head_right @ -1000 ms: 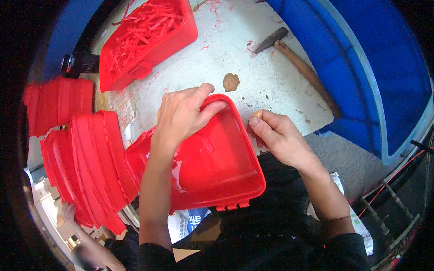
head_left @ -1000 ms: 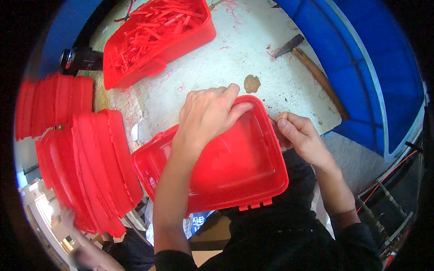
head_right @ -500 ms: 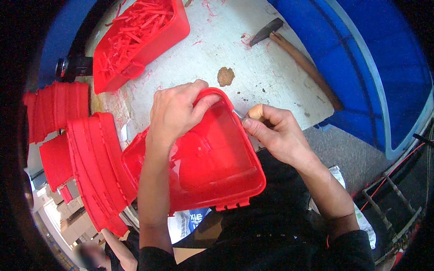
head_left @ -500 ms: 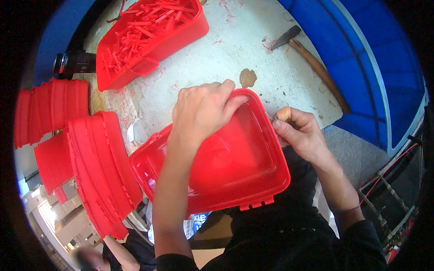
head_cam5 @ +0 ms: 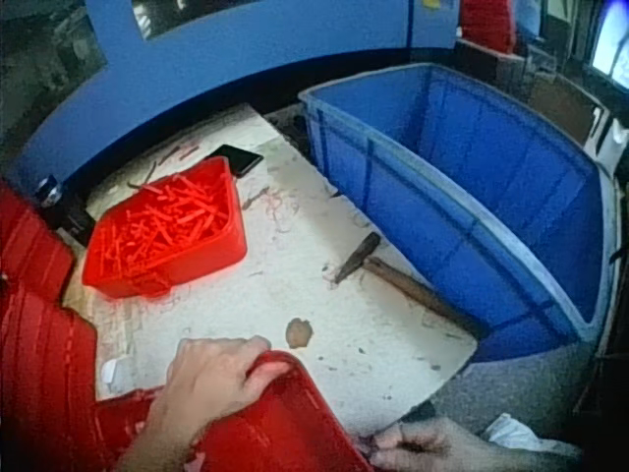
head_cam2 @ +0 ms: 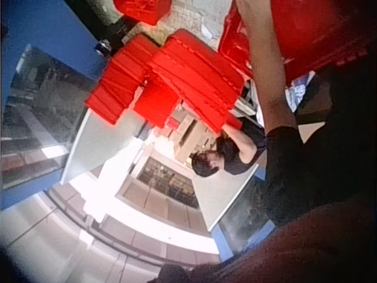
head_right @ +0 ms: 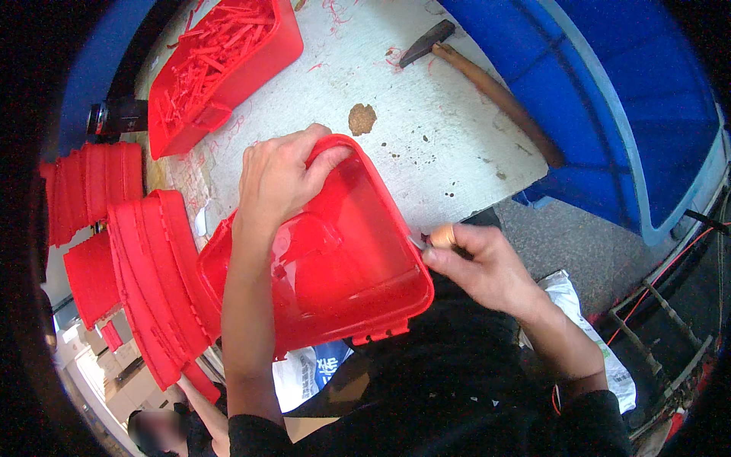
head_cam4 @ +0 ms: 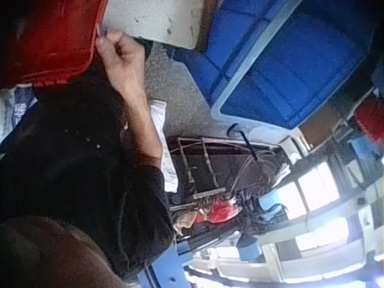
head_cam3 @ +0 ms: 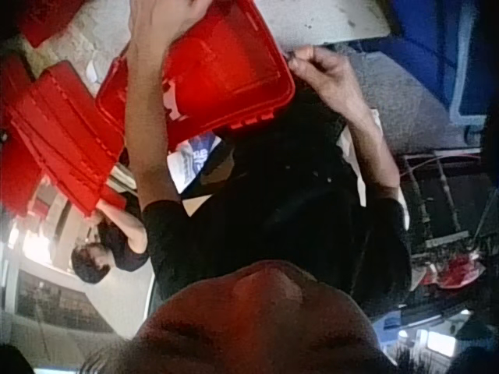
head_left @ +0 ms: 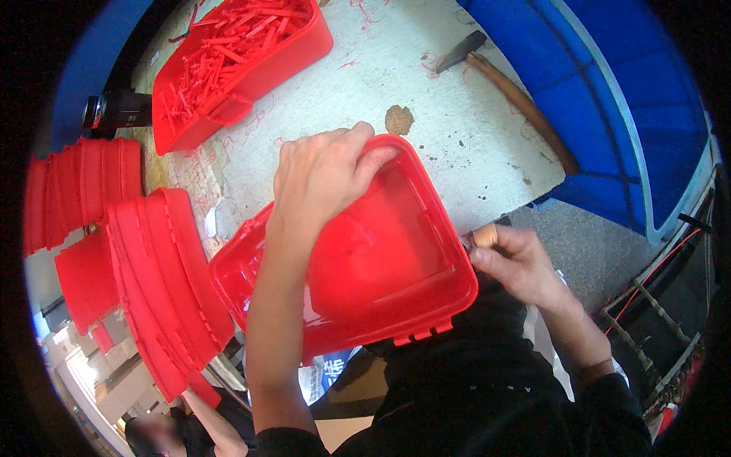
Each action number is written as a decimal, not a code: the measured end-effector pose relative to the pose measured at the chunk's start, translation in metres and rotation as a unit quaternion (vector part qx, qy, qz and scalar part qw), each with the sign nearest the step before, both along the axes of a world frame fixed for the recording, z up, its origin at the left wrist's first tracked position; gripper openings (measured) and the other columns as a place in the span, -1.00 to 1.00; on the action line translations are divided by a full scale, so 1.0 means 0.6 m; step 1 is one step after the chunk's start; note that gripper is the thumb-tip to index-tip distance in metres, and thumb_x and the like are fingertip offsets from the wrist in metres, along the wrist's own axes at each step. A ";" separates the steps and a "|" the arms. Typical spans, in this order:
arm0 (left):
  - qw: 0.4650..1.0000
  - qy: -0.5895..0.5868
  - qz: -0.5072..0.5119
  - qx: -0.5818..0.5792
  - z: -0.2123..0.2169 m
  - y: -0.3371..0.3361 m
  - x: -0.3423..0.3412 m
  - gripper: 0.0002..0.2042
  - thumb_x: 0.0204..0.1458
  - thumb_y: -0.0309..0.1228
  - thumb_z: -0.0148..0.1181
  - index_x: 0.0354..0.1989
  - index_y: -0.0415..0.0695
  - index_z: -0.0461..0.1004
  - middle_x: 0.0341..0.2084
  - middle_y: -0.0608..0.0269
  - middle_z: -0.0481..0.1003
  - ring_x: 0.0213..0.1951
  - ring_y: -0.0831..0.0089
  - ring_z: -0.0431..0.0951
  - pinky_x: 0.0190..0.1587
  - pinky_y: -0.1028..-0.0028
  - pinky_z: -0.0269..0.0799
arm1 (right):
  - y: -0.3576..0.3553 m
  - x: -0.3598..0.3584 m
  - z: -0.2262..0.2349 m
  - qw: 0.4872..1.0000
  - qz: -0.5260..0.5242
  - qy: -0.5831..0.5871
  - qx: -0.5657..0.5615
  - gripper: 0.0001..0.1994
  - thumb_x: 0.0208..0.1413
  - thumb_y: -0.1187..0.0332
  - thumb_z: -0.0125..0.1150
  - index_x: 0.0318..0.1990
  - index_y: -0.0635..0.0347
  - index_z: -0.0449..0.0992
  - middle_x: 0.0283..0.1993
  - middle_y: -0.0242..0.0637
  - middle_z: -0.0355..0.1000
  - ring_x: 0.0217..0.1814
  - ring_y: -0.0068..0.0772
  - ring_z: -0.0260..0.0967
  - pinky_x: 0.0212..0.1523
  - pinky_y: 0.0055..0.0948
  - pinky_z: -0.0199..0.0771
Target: The person repeatedly picks up red plastic containers and uses a small metal tool to scrape and trim excess plastic from the rims and edges. Trimmed plastic pieces are collected in a nearby red bin. The person works one container at a time, rotating it to access different edges before placing it aside.
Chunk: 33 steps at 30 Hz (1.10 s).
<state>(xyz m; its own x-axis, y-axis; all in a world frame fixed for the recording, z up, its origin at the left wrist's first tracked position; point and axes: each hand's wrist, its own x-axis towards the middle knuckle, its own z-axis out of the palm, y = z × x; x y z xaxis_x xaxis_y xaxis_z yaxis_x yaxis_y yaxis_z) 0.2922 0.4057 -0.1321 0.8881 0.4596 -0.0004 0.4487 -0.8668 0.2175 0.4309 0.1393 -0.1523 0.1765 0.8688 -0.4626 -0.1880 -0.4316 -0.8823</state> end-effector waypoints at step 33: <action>0.997 -0.061 0.009 -0.041 -0.015 0.005 -0.019 -0.62 0.25 -0.02 0.03 -0.22 -0.05 0.65 -0.43 -0.03 0.63 -0.30 -0.01 0.65 -0.21 0.07 0.54 | 0.073 -0.065 0.133 0.704 0.135 -0.690 -0.095 -0.93 0.26 0.39 0.18 -0.20 0.14 0.55 -0.40 -0.11 0.51 -0.43 -0.10 0.52 -0.45 -0.26 0.47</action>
